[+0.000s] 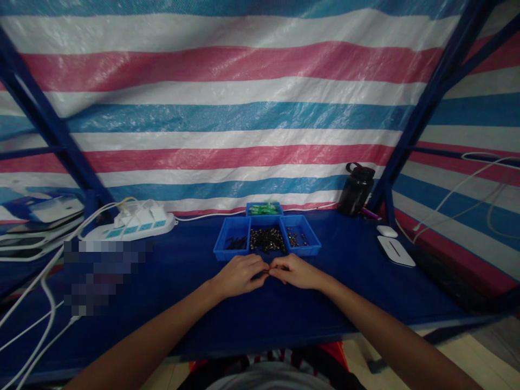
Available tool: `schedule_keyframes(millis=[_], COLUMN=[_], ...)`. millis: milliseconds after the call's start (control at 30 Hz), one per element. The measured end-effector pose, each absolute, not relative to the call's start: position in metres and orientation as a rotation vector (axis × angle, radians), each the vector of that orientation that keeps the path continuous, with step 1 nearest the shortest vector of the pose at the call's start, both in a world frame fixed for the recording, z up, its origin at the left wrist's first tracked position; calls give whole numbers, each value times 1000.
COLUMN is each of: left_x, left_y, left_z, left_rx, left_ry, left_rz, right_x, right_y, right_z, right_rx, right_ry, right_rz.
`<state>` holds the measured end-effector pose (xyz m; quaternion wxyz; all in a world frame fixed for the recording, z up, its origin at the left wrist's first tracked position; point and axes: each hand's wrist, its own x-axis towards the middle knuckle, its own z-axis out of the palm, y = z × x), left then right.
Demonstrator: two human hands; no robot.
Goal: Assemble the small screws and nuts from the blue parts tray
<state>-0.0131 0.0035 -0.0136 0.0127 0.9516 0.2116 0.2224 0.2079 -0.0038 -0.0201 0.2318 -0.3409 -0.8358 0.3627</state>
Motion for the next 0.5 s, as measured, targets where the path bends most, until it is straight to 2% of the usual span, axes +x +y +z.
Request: schedule_keyframes(millis=[500], left_x=[-14], left_y=[4], left_z=[-13], left_rx=[2969], left_ry=[681], left_rz=[679], right_x=[209], right_y=[-2], right_z=[-23], right_rx=[-991], right_ry=[-2229], right_rz=[998])
